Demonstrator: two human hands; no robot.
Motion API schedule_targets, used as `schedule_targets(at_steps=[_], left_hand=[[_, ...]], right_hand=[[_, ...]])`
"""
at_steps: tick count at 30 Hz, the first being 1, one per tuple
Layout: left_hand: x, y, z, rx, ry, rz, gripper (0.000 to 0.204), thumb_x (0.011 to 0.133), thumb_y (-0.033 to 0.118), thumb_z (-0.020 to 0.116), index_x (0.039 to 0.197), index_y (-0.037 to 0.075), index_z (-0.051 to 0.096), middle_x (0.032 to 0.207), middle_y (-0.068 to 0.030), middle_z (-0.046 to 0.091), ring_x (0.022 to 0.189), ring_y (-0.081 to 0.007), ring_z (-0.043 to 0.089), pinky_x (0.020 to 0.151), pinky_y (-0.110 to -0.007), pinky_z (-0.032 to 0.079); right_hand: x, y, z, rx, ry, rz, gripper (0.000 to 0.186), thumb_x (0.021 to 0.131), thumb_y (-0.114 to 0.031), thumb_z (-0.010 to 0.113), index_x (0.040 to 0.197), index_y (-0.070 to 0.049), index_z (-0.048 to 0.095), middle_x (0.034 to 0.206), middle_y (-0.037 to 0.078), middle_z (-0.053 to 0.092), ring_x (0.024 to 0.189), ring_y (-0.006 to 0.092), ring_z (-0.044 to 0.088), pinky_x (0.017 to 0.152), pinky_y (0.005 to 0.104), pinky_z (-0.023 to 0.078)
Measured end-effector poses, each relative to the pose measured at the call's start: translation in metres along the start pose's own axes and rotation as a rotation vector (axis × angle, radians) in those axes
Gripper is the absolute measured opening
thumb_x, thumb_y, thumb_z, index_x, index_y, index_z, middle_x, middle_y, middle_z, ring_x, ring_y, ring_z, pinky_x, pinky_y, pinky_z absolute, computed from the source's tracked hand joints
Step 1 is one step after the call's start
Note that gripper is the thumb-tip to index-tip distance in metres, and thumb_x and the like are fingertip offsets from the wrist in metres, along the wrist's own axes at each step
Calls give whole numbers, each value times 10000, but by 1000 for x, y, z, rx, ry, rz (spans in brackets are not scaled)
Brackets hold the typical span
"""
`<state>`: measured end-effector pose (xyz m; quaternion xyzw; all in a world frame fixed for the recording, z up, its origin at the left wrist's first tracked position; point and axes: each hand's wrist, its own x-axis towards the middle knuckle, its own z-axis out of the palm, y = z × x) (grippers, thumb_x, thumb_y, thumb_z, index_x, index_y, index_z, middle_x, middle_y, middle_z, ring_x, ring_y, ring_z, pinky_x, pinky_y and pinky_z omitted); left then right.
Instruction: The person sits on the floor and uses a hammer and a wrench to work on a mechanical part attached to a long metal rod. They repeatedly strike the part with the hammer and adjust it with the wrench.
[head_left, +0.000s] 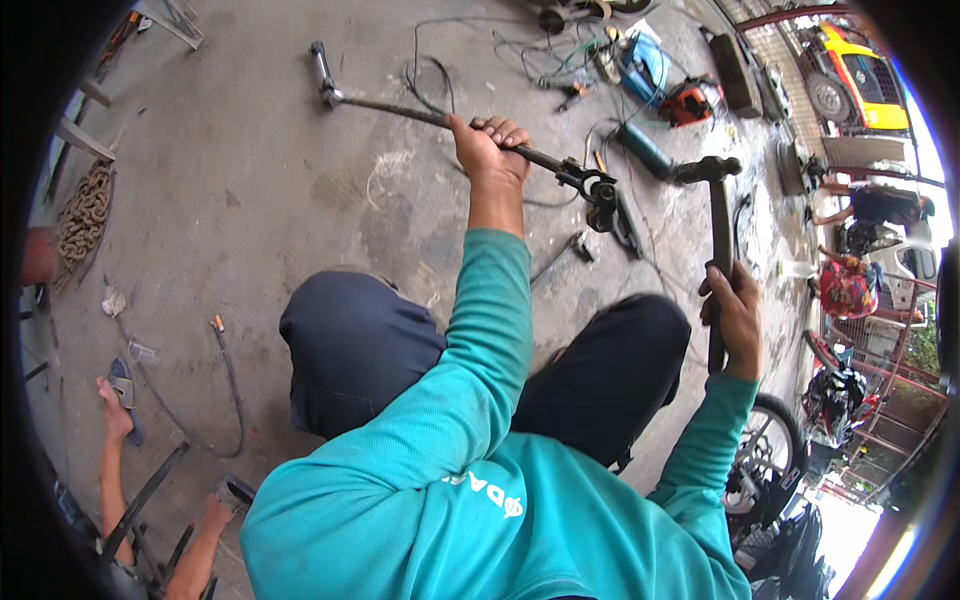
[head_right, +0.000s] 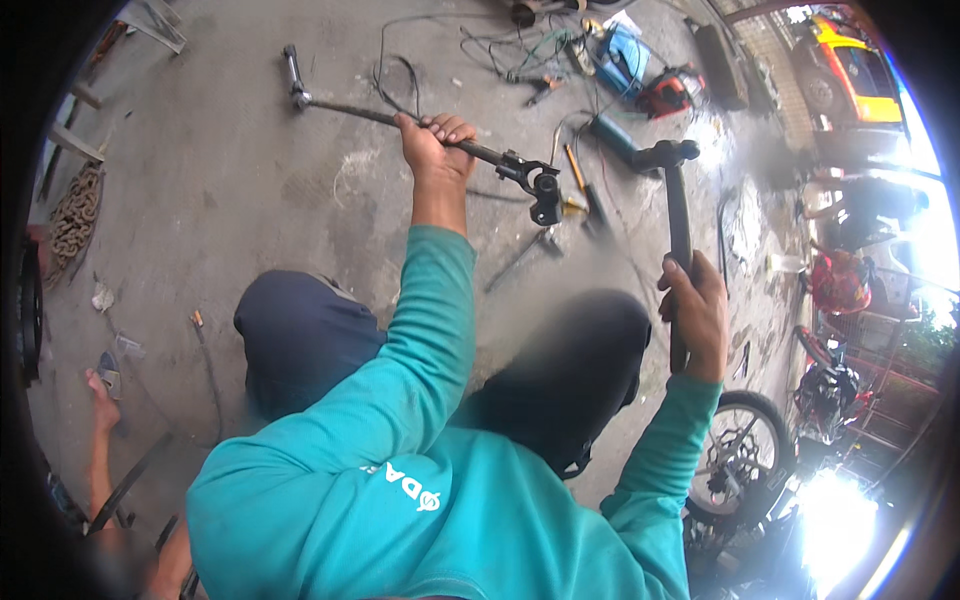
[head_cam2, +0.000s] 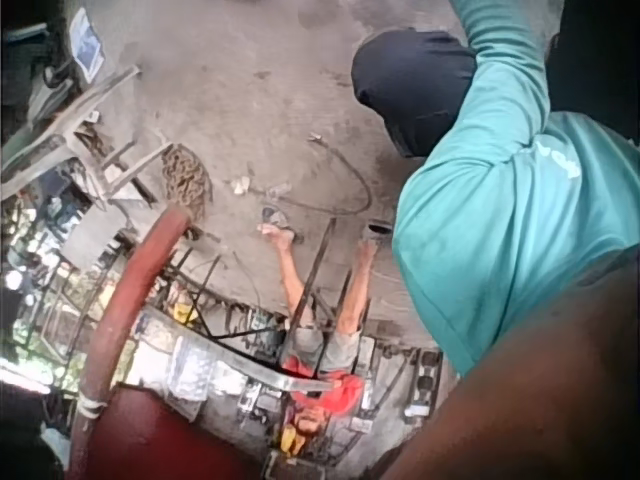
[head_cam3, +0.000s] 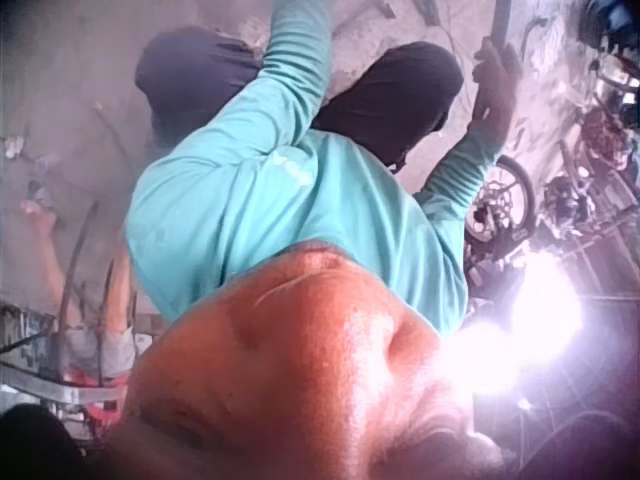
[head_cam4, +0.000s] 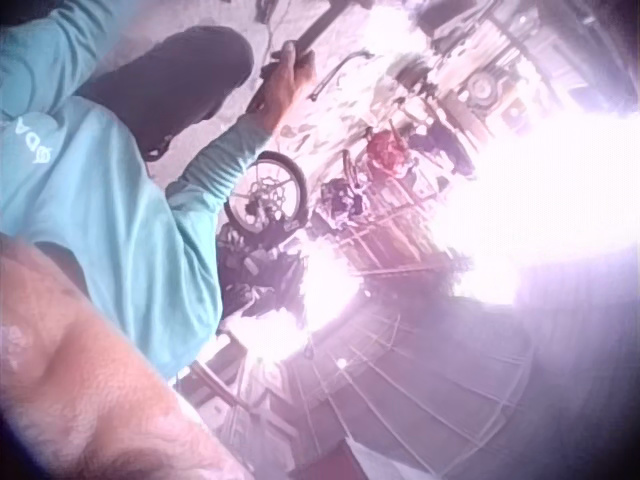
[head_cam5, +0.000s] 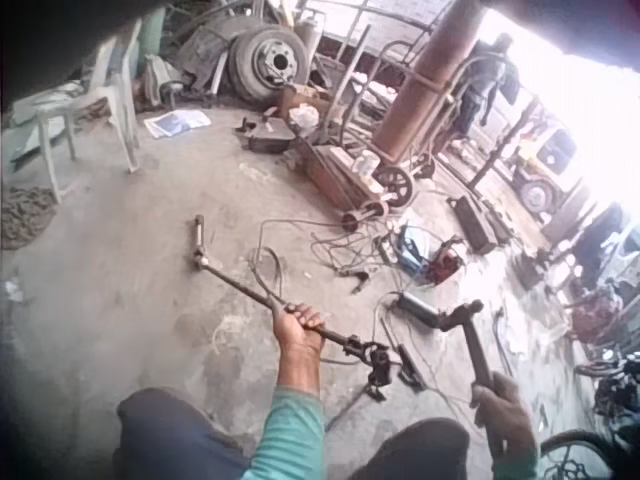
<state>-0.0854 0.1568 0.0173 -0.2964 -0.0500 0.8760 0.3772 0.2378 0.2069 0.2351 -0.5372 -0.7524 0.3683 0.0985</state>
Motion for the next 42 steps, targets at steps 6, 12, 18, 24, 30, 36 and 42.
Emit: schedule_targets(at_steps=[6, 12, 18, 24, 30, 36, 42], left_hand=[[-3, 37, -97, 491, 277, 88, 558, 1008, 681, 399, 731, 198, 374, 558, 52, 298, 445, -95, 294, 425, -269, 253], [-10, 92, -152, 673, 275, 136, 551, 981, 689, 473, 736, 200, 403, 562, 48, 326, 446, -100, 310, 433, -275, 263], [-3, 87, -173, 636, 269, 155, 537, 969, 701, 483, 803, 195, 422, 584, 38, 371, 473, -111, 358, 450, -288, 286], [8, 78, -187, 629, 306, 214, 514, 981, 681, 481, 817, 194, 459, 606, 36, 422, 496, -111, 390, 465, -285, 321], [13, 74, -192, 696, 324, 304, 505, 1006, 640, 473, 862, 158, 427, 621, 19, 427, 506, -132, 415, 472, -309, 335], [12, 71, -194, 738, 337, 308, 490, 1015, 611, 480, 858, 150, 431, 624, 10, 438, 512, -140, 424, 478, -309, 339], [8, 74, -192, 737, 331, 297, 488, 1018, 607, 476, 852, 151, 430, 621, 11, 437, 516, -139, 422, 481, -316, 346]], right_hand=[[-15, 174, 53, 248, -138, 277, 419, 939, -391, 694, 906, 25, 678, 770, 133, 678, 658, 220, 648, 604, 362, 503], [24, 249, 126, -283, -415, 251, 503, 911, -457, 707, 858, 43, 687, 778, 184, 690, 692, 292, 671, 649, 405, 513], [128, 256, 231, -249, -131, 199, 683, 832, -594, 726, 748, 82, 683, 822, 298, 691, 807, 448, 690, 762, 493, 515], [162, 300, 276, 108, -24, 178, 435, 894, -348, 721, 914, 83, 665, 832, 226, 698, 780, 336, 718, 701, 429, 542], [97, 208, 235, 907, -300, 238, 275, 1023, -259, 585, 1057, 12, 605, 785, 74, 613, 620, 155, 579, 568, 294, 462], [83, 174, 222, 1067, -423, 426, 325, 1009, -313, 567, 1083, 2, 606, 774, 44, 577, 560, 136, 474, 509, 260, 362], [85, 172, 216, 1157, -535, 296, 272, 989, -267, 639, 1052, -9, 578, 707, 27, 522, 475, 97, 405, 433, 265, 328]])
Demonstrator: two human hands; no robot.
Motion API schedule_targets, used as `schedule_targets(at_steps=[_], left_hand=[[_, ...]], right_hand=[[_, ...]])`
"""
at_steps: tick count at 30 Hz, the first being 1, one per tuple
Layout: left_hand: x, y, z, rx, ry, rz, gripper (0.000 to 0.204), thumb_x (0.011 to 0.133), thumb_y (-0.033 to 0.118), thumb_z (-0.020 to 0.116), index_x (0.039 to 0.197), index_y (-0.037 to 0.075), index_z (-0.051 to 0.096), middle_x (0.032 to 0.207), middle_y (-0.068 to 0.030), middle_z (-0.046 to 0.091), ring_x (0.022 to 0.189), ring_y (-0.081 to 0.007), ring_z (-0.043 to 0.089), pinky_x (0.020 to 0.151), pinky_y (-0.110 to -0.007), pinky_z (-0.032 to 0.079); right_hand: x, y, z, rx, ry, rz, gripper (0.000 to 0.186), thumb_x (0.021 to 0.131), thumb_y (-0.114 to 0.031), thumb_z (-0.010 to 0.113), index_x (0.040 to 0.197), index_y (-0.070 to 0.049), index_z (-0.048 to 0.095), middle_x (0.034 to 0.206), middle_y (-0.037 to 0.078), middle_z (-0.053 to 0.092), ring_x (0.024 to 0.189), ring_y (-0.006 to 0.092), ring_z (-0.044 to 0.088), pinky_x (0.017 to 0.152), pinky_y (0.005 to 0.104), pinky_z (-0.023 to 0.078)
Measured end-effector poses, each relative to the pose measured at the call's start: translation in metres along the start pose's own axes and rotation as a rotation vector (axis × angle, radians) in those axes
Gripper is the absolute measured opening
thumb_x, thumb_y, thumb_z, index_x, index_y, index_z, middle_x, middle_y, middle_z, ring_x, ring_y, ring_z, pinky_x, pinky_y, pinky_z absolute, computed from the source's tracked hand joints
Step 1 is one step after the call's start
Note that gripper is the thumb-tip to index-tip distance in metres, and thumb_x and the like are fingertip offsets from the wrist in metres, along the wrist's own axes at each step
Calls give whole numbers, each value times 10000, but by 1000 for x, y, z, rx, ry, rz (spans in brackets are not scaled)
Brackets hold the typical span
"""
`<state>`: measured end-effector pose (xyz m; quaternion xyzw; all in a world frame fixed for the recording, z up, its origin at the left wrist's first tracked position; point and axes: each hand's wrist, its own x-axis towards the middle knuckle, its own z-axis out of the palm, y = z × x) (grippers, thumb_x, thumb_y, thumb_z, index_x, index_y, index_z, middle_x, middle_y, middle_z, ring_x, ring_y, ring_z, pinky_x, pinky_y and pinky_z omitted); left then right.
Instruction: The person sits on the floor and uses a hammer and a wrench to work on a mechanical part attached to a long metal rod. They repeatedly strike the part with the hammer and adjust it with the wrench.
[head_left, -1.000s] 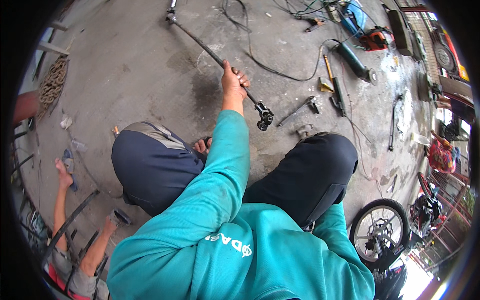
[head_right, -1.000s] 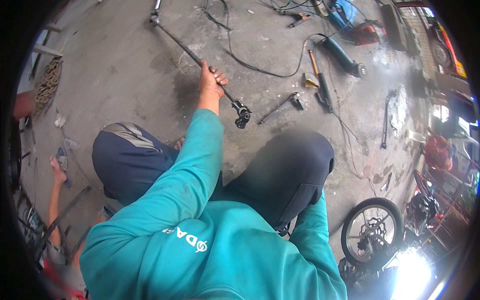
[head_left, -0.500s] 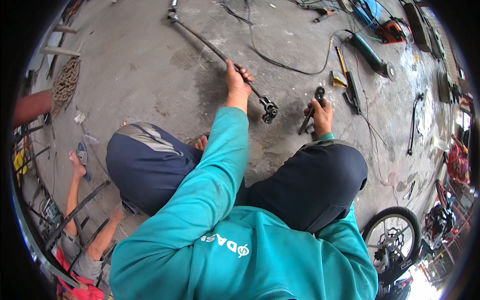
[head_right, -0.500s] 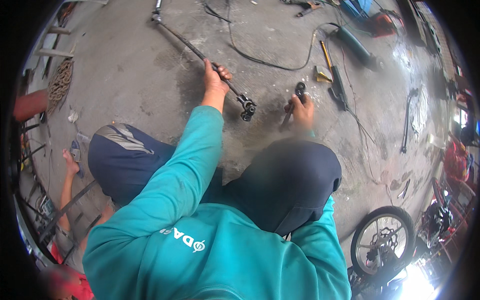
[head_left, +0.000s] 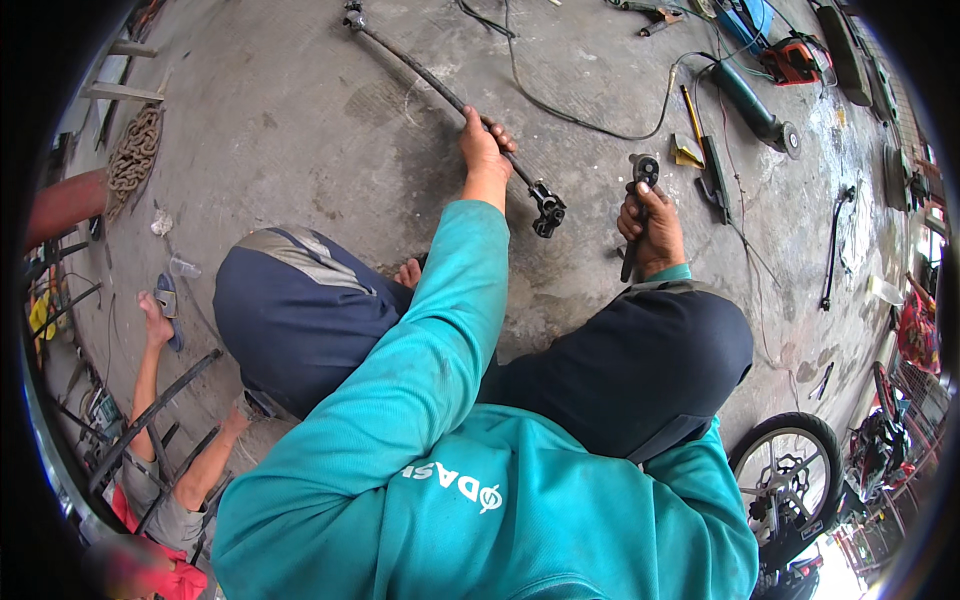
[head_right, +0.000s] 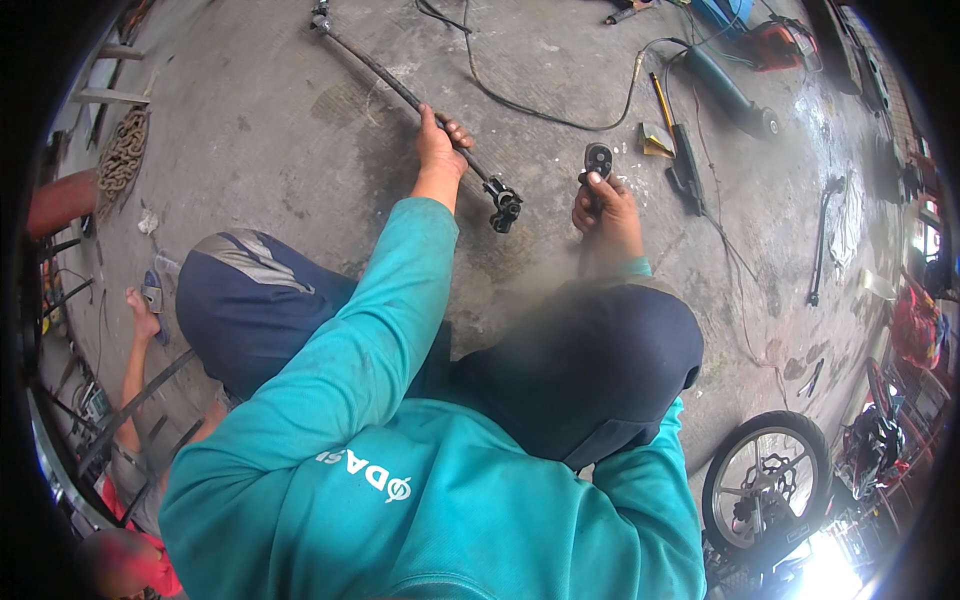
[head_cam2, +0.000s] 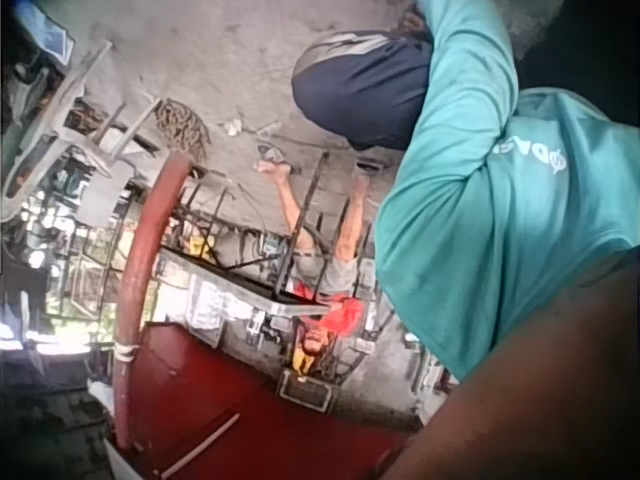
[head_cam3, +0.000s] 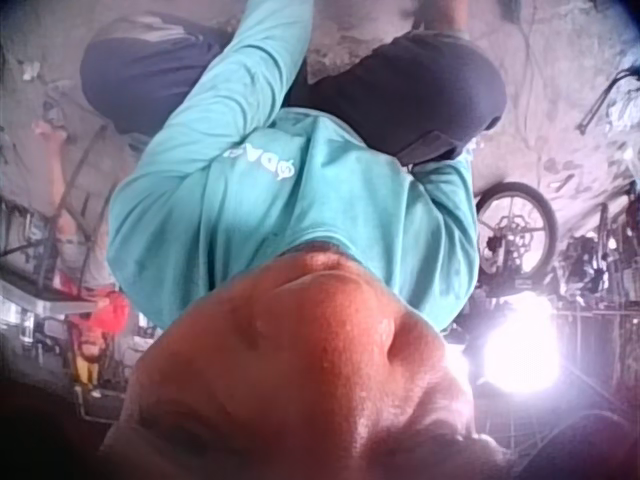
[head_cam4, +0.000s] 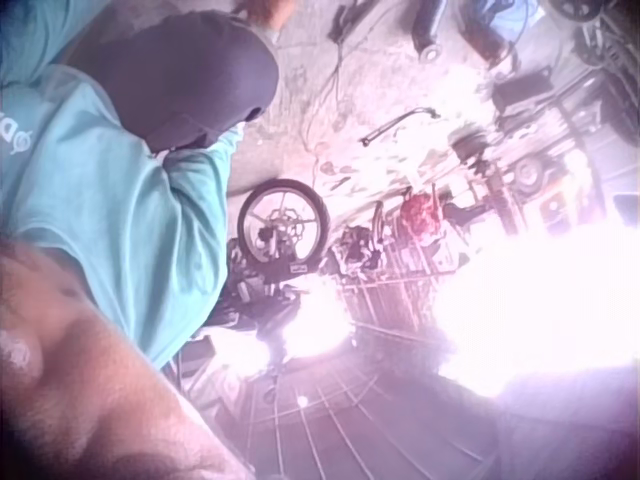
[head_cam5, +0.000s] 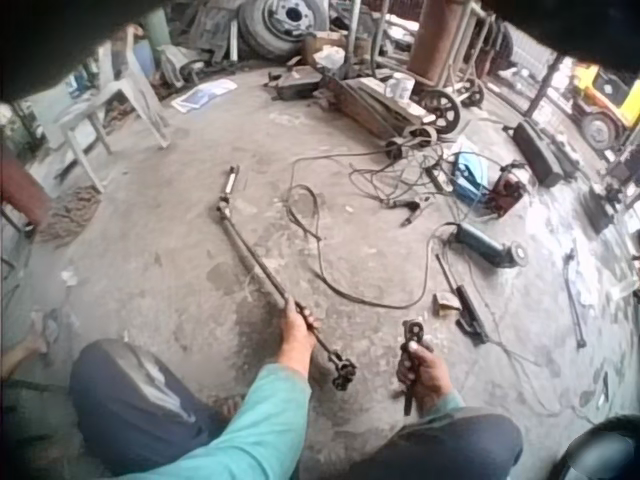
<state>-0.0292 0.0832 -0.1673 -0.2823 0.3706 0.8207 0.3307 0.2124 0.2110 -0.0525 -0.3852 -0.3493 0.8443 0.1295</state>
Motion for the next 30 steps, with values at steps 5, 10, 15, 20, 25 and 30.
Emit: schedule_targets(at_steps=[5, 10, 15, 20, 25, 30], left_hand=[[1, 2, -2, 17, 9, -5, 489, 1021, 609, 465, 851, 153, 424, 616, 12, 438, 507, -140, 423, 476, -317, 349], [-6, 1, 4, 42, 23, -30, 512, 1006, 658, 447, 824, 179, 430, 623, 25, 413, 537, -139, 404, 519, -312, 330], [-4, 7, 2, 3, -22, -102, 549, 996, 697, 409, 804, 182, 410, 592, 20, 384, 504, -149, 389, 491, -324, 312], [-6, 6, 4, 39, 41, -76, 570, 997, 702, 396, 800, 167, 388, 583, 15, 354, 476, -148, 360, 463, -319, 285], [-8, 3, 14, 72, 123, -31, 553, 1019, 655, 395, 800, 147, 370, 594, 9, 359, 457, -140, 350, 439, -313, 270], [-10, 0, 21, 97, 172, 5, 534, 1034, 618, 400, 806, 136, 369, 606, -1, 363, 459, -139, 356, 431, -314, 269]], right_hand=[[-3, -13, 7, -314, 39, 29, 283, 1025, -289, 612, 1080, -13, 581, 741, 24, 551, 507, 95, 456, 444, 253, 358], [-2, -2, 25, -892, 65, 26, 397, 1008, -254, 642, 1308, -11, 549, 752, -13, 547, 613, 66, 490, 545, 227, 391], [17, 7, 42, -795, -22, 64, 507, 992, -287, 672, 1433, -82, 527, 654, -27, 512, 530, 69, 438, 445, 259, 317], [35, -9, 52, -937, -107, 192, 494, 1032, -314, 598, 1459, -79, 517, 637, -21, 475, 481, 70, 411, 408, 269, 298], [40, -34, 72, -1136, -141, 293, 416, 1039, -296, 568, 1342, -11, 580, 632, 38, 563, 436, 112, 485, 396, 311, 366], [57, -32, 74, -1255, -120, 391, 424, 1041, -320, 554, 1344, -25, 569, 639, 47, 586, 418, 126, 510, 393, 306, 396]])
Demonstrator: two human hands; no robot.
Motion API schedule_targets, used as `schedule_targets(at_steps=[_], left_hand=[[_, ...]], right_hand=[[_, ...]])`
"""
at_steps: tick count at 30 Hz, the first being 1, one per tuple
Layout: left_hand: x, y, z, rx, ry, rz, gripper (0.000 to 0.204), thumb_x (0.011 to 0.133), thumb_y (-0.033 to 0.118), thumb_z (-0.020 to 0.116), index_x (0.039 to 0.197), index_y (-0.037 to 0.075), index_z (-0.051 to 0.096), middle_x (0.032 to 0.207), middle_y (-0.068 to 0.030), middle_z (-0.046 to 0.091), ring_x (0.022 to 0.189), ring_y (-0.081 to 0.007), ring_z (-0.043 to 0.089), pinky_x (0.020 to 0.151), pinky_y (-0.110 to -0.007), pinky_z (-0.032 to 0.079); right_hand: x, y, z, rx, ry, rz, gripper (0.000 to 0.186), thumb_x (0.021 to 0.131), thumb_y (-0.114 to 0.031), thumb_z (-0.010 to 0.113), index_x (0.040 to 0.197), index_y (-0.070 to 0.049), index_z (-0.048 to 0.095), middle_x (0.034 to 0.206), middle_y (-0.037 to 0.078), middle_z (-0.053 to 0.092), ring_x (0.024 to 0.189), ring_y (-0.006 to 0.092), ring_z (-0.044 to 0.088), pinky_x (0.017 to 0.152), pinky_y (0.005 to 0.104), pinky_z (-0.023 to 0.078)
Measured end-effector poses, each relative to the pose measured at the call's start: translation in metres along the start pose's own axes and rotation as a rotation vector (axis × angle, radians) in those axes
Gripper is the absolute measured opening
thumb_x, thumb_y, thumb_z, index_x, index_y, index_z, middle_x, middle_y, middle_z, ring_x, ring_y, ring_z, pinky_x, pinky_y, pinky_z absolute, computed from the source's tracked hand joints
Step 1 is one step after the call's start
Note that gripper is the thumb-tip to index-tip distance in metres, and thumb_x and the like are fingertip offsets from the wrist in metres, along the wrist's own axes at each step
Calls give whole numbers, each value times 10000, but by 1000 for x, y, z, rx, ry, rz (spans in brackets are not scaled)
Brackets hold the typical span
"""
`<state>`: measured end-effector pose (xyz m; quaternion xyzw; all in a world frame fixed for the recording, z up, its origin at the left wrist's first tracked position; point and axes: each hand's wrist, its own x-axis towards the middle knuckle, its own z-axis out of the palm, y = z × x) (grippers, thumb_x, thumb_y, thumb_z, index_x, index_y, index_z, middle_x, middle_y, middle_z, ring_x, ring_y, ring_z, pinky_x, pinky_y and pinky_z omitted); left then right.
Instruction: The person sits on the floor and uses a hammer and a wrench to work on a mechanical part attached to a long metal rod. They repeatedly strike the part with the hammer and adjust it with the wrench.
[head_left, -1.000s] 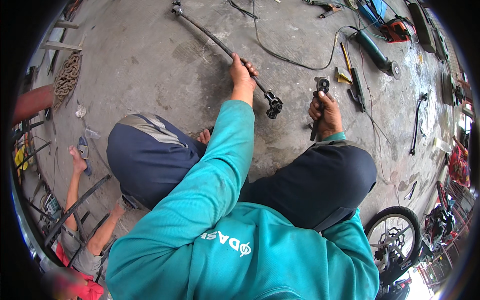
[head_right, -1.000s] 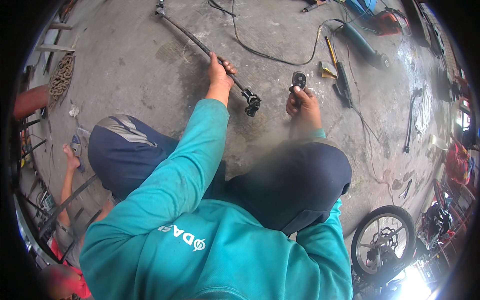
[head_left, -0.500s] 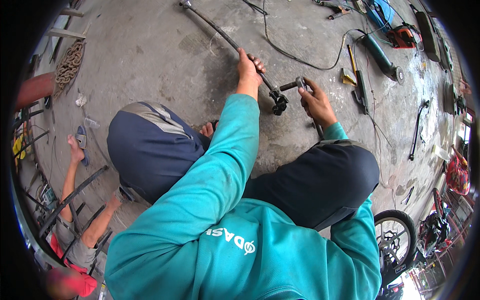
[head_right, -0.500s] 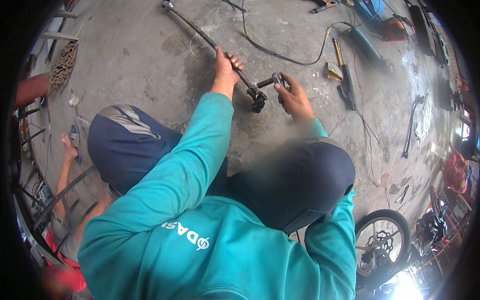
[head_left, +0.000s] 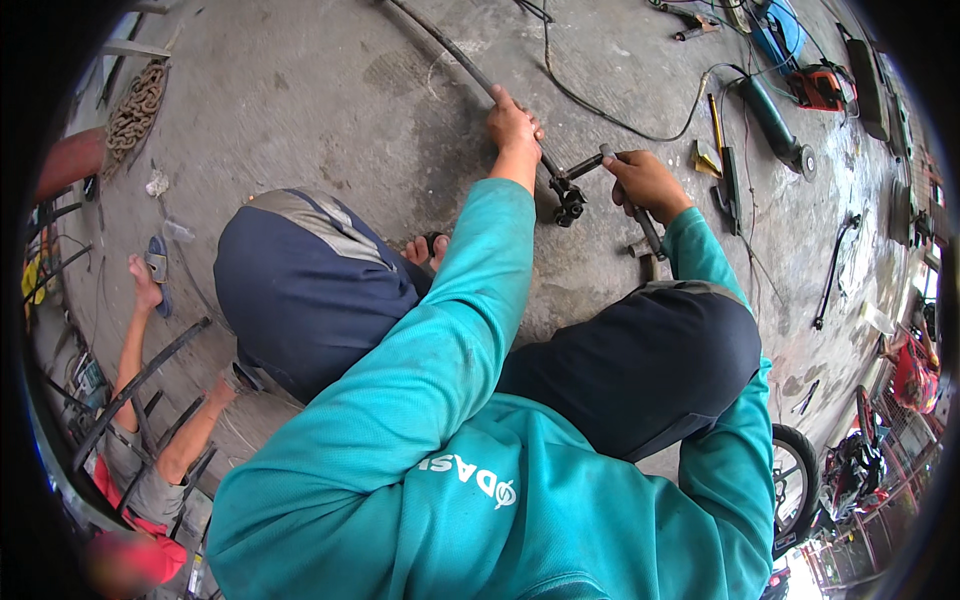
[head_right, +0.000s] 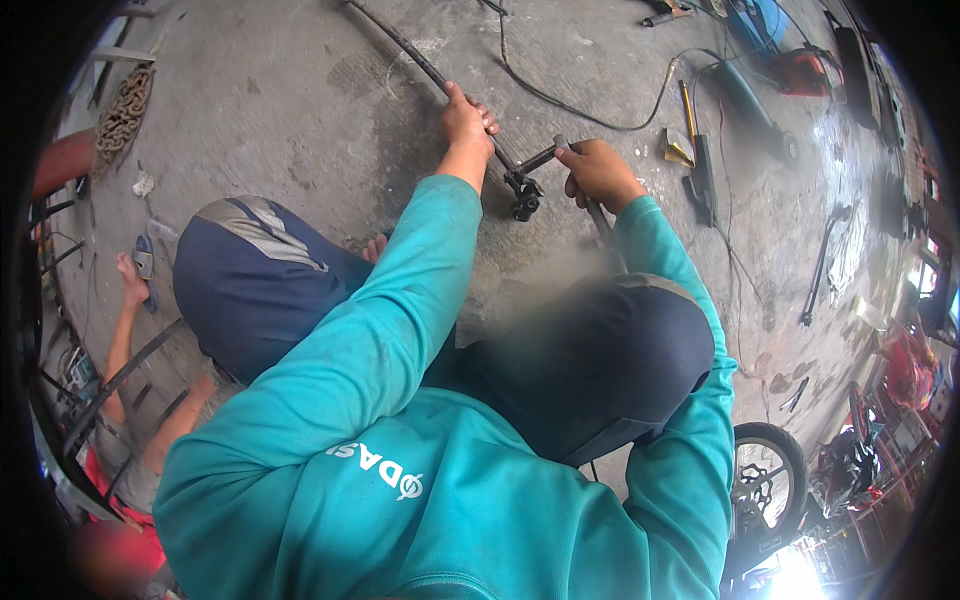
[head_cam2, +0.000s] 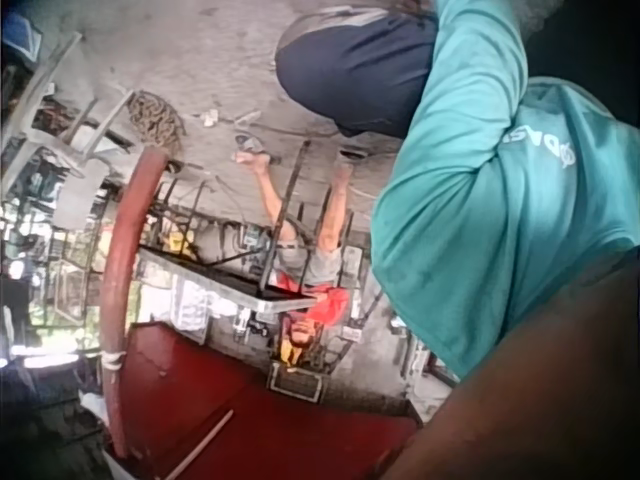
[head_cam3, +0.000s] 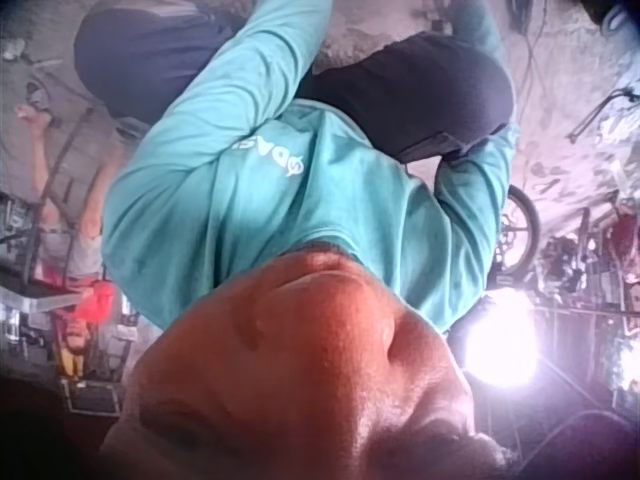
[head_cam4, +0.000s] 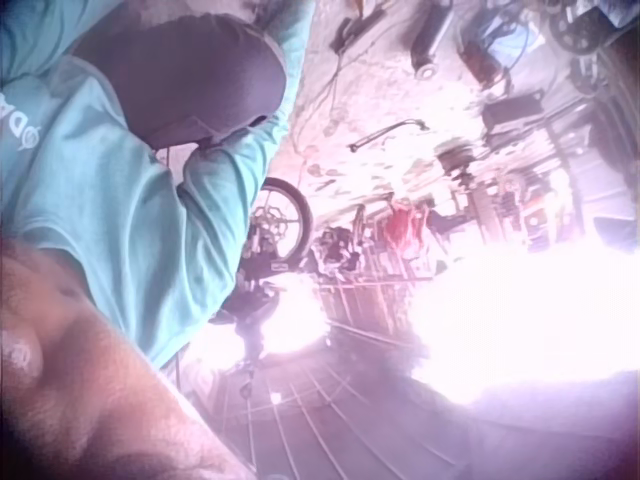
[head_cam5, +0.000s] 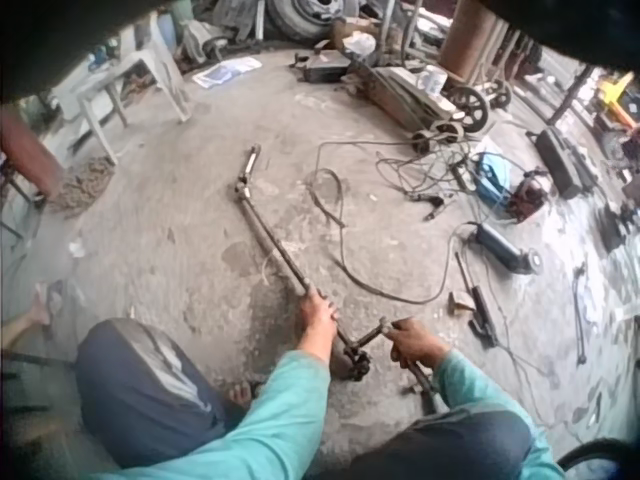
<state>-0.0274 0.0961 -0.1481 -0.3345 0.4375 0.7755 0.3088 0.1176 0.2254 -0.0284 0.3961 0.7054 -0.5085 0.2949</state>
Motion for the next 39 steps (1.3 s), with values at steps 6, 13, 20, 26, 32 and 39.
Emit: schedule_targets(at_steps=[6, 13, 20, 26, 32, 39], left_hand=[[-1, 2, 0, 15, 25, 16, 543, 1037, 623, 396, 818, 127, 369, 619, -2, 369, 470, -138, 353, 440, -309, 265], [-3, 2, 4, 10, 29, -1, 540, 1037, 617, 406, 823, 123, 370, 629, -6, 371, 472, -137, 349, 434, -304, 265], [4, 1, -1, -24, 42, 28, 534, 1025, 597, 432, 848, 93, 432, 655, -33, 418, 471, -154, 390, 410, -311, 277], [6, 3, 3, 11, 71, -23, 566, 1016, 636, 416, 812, 110, 395, 620, -25, 385, 447, -157, 350, 400, -312, 253], [5, 6, 3, 55, 67, -58, 576, 1009, 667, 396, 816, 124, 374, 615, -15, 368, 446, -156, 341, 409, -303, 242], [7, 5, 0, 58, 33, -37, 601, 995, 706, 371, 809, 135, 344, 631, 2, 317, 474, -142, 308, 430, -304, 235]], right_hand=[[-5, -5, 0, -146, -30, -198, 521, 1007, -222, 584, 1476, -33, 458, 639, 33, 569, 446, 137, 523, 413, 316, 417], [9, 45, 4, -229, 69, -285, 647, 952, -176, 607, 1552, -155, 367, 773, 116, 645, 631, 220, 637, 632, 383, 524], [8, 37, 9, -277, 116, -270, 663, 975, -286, 620, 1573, -169, 358, 762, 98, 633, 629, 220, 607, 624, 389, 485], [21, 60, 38, -403, 483, -289, 442, 935, -420, 667, 1075, -1, 644, 758, 238, 636, 702, 418, 634, 642, 484, 453], [31, 73, 43, -369, 579, -400, 455, 936, -440, 670, 899, 7, 595, 696, 242, 621, 684, 469, 606, 606, 509, 433], [40, 80, 41, -355, 531, -395, 422, 944, -449, 642, 928, -29, 608, 768, 271, 656, 788, 487, 641, 680, 562, 468]])
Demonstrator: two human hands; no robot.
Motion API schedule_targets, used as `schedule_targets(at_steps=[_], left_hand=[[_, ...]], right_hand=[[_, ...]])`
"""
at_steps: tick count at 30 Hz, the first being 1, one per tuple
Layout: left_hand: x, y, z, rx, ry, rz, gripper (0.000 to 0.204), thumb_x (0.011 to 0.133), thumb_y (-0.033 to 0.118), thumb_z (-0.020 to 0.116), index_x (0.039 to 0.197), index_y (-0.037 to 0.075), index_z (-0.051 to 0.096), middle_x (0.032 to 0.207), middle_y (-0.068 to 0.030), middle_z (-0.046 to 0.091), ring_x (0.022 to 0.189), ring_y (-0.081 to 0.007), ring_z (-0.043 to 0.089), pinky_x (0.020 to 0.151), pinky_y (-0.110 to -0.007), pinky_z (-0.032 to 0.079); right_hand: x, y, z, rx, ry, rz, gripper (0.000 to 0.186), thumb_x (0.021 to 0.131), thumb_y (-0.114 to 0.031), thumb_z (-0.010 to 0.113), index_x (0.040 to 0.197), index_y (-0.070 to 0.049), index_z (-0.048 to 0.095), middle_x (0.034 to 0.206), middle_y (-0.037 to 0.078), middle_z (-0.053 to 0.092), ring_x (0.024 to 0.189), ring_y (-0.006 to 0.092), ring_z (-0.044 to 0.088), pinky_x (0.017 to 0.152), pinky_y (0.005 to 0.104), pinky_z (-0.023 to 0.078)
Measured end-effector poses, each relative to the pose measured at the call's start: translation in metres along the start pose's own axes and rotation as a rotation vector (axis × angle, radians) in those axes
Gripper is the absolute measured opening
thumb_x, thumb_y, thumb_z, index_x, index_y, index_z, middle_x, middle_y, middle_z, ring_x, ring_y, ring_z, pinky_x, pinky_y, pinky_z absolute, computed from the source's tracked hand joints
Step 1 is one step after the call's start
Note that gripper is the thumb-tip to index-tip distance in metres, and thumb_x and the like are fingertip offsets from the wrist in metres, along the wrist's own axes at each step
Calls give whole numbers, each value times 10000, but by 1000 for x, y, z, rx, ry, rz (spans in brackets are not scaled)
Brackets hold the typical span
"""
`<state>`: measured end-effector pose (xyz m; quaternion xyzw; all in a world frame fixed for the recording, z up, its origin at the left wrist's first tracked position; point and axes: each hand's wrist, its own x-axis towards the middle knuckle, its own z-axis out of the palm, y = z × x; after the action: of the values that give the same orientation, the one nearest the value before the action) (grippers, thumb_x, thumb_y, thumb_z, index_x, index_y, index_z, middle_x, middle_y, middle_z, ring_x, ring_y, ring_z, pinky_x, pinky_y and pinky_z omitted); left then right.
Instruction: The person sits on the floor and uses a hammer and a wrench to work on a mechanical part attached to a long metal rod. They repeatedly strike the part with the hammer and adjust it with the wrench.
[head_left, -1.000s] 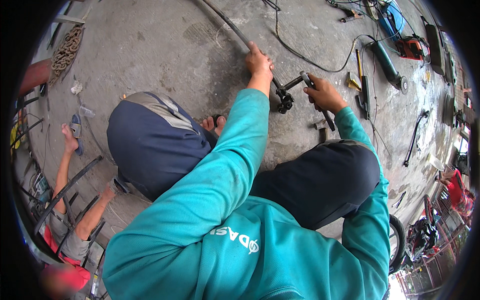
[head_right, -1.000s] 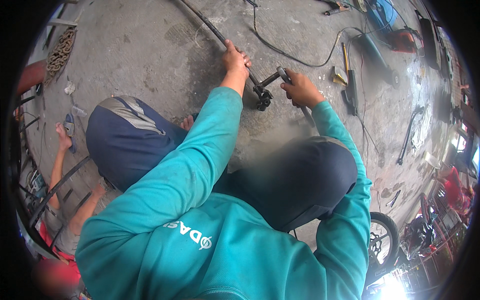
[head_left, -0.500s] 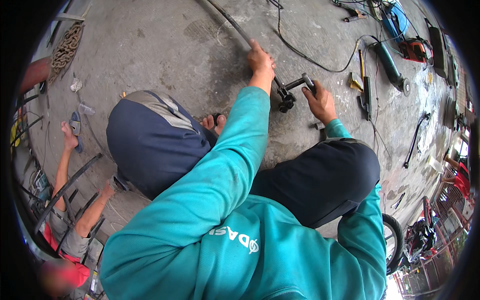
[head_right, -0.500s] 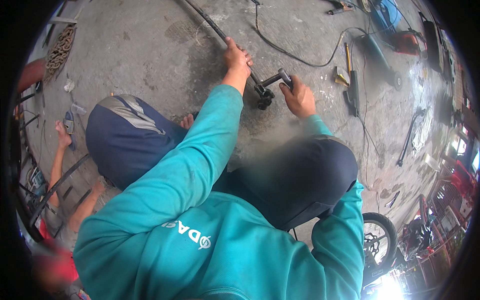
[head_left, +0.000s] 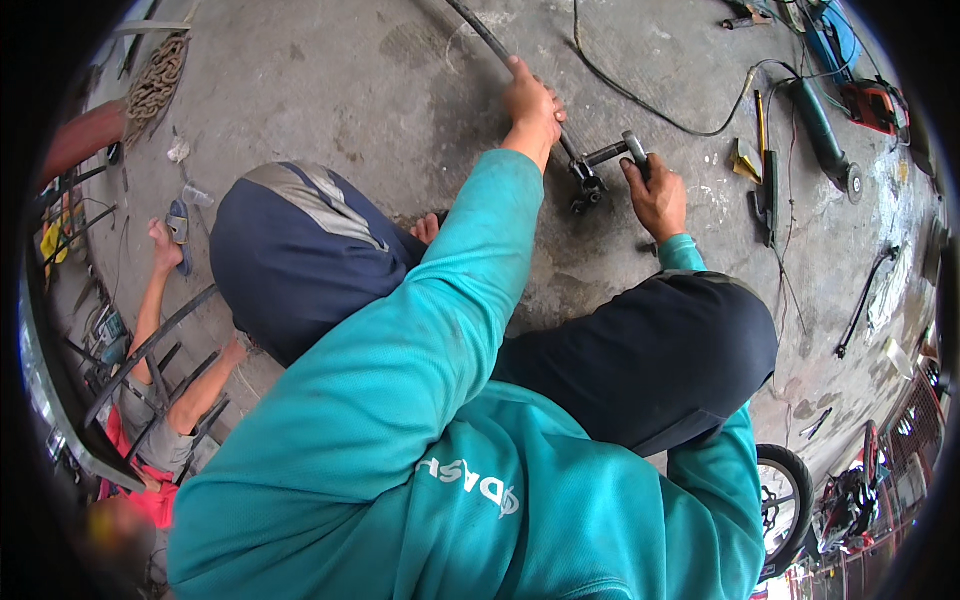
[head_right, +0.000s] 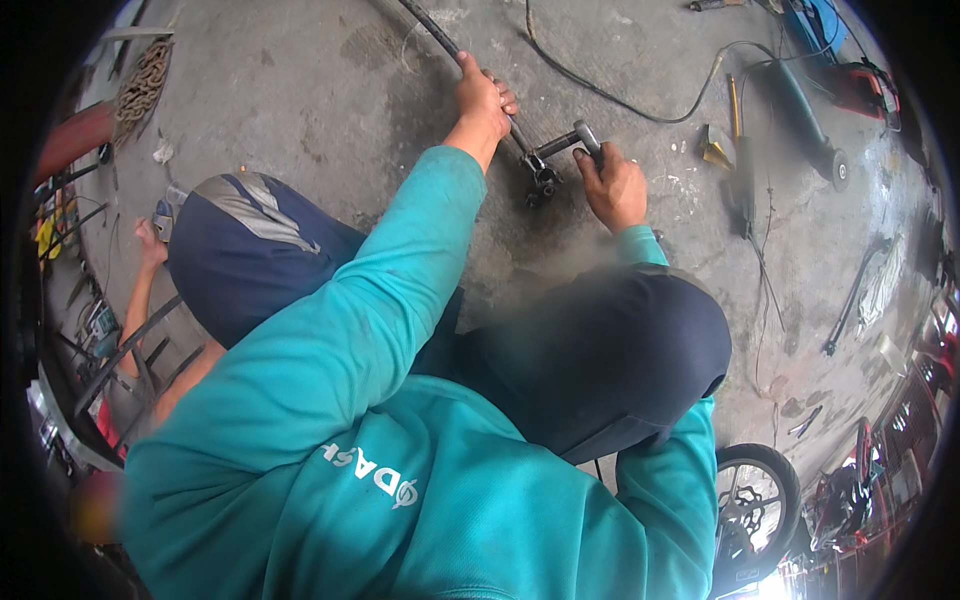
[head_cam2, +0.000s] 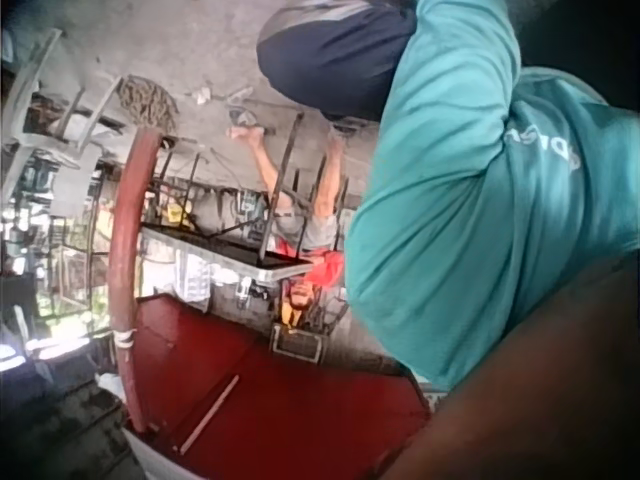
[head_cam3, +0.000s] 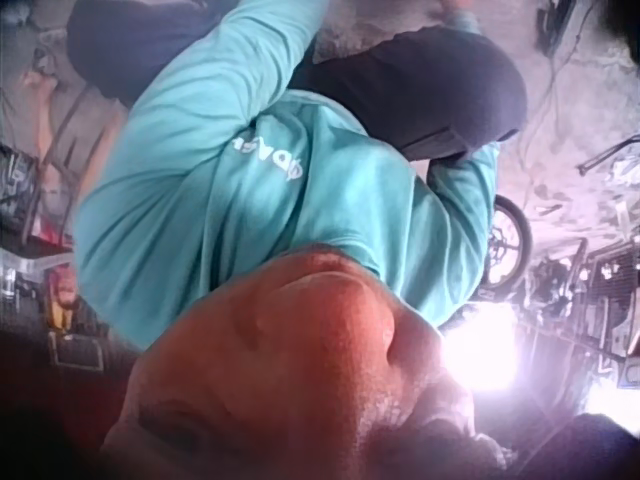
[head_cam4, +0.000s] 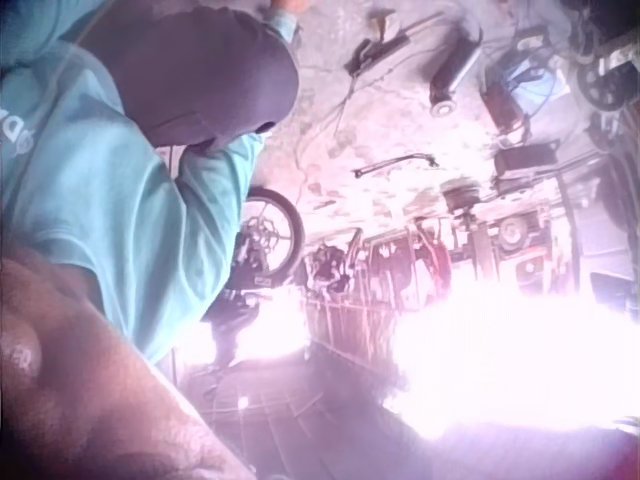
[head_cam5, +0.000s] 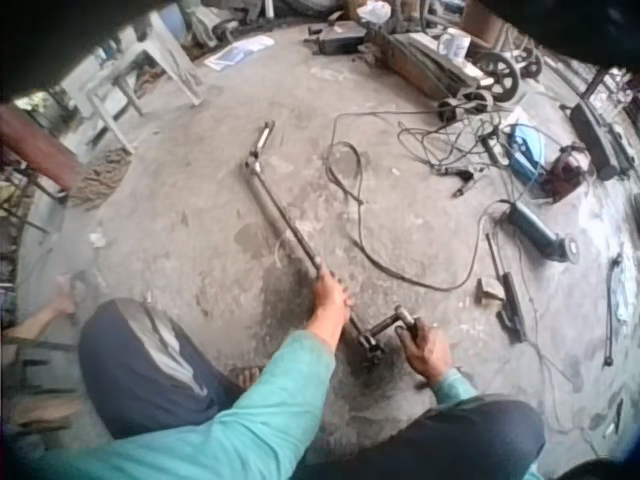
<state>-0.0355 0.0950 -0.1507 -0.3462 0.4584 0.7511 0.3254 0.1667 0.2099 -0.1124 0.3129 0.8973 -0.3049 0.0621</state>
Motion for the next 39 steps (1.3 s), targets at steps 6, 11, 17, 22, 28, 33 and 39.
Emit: schedule_targets(at_steps=[6, 11, 17, 22, 28, 33, 39], left_hand=[[-1, -1, 5, 35, 30, 7, 617, 994, 729, 331, 806, 142, 357, 634, 9, 323, 486, -131, 306, 448, -295, 234], [2, -4, 7, 12, 28, 48, 610, 1003, 705, 353, 805, 128, 380, 627, 0, 351, 467, -136, 315, 440, -303, 245], [-4, -4, 7, -23, 85, 102, 539, 1035, 602, 393, 825, 106, 380, 606, -16, 383, 452, -154, 368, 412, -323, 274], [-8, -5, 10, -52, 60, 90, 550, 1044, 576, 395, 766, 101, 404, 555, -10, 378, 411, -162, 358, 387, -332, 268], [-4, -4, 9, -75, 59, 92, 560, 1045, 577, 391, 768, 92, 429, 548, -16, 386, 397, -166, 360, 368, -333, 258], [-9, 0, 11, -22, 118, 79, 564, 1044, 585, 386, 774, 91, 420, 552, -16, 377, 395, -169, 350, 368, -332, 249], [-6, -2, 10, 4, 42, 53, 594, 1016, 671, 360, 788, 122, 363, 601, -4, 339, 450, -150, 324, 410, -316, 251]], right_hand=[[-2, 4, -2, -61, 19, -85, 412, 929, -398, 673, 992, -1, 582, 794, 260, 668, 791, 487, 645, 699, 540, 493], [10, -19, -44, -154, -256, -230, 474, 917, -365, 684, 1041, 66, 528, 847, 279, 679, 776, 451, 676, 718, 515, 521], [-9, -33, -86, 508, -614, 359, 493, 952, -136, 647, 1390, 21, 484, 794, 79, 668, 540, 130, 588, 435, 290, 445], [-49, -5, -59, 377, -341, 230, 638, 941, -79, 608, 1544, -76, 400, 781, 57, 657, 579, 131, 555, 528, 298, 449], [-51, -2, -38, 92, -108, 150, 307, 895, -222, 694, 1099, 6, 671, 757, 204, 662, 704, 322, 674, 686, 430, 504], [-52, -7, -35, 81, -66, 185, 331, 921, -303, 713, 951, 24, 664, 682, 200, 623, 603, 307, 603, 604, 428, 456], [-51, 6, -33, 131, -35, 114, 372, 949, -342, 701, 908, 23, 646, 629, 184, 589, 553, 281, 559, 561, 420, 430]])
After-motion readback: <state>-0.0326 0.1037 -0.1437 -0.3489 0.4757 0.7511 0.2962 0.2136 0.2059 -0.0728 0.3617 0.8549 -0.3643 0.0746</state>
